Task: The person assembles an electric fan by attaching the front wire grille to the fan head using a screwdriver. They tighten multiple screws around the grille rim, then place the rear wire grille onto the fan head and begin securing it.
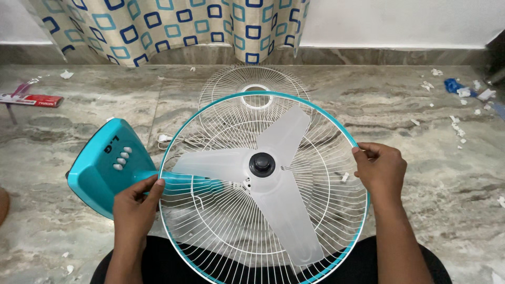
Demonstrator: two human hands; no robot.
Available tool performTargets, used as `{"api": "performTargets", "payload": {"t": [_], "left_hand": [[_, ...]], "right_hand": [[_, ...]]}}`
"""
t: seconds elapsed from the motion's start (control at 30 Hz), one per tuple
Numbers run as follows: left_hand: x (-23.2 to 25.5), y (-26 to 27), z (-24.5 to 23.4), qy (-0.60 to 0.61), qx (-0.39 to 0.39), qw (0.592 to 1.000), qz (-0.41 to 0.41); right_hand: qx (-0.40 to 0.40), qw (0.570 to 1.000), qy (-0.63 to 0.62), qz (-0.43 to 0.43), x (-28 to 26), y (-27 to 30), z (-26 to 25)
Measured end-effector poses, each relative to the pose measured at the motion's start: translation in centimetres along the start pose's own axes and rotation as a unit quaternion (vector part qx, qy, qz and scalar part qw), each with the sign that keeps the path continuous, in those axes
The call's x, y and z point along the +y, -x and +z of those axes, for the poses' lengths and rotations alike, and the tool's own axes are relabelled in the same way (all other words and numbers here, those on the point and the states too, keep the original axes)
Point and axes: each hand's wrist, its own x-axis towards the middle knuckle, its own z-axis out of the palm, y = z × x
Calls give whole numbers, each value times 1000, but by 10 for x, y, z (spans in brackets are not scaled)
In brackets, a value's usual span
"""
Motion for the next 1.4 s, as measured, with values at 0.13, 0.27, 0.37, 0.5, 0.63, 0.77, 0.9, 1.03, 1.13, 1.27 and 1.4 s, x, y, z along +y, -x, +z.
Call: {"api": "performTargets", "payload": {"t": [0.13,0.27,0.37,0.5,0.63,0.77,0.9,1.03,1.13,1.27,1.4], "left_hand": [[2,1,-1,-25,4,1000,-18],[3,0,0,-34,0,999,-5],[3,0,0,-46,-1,999,-1],[4,1,-1,-79,6,997,-5],[6,3,1,-67,12,998,-3],[10,3,1,-46,10,999,-15],[7,2,2,-78,10,997,-15],[-1,-2,2,-106,23,993,41],[-8,-12,2,-111,21,991,66],[-14,-31,0,-160,29,983,86],[-19,-55,-5,-215,47,962,161]], "right_hand": [[0,1000,8,-9,2,-1,2],[-1,1000,-3,16,-3,0,3],[-1,1000,-4,21,-6,0,3],[-9,999,-23,45,-9,0,2],[-12,992,-88,89,-4,3,1],[-12,994,-79,77,5,4,2],[-58,962,-238,117,13,0,5],[-56,956,-253,137,15,-3,8],[-52,949,-279,138,15,-2,12],[-55,946,-286,139,13,0,21],[-37,939,-304,154,6,4,33]]}}
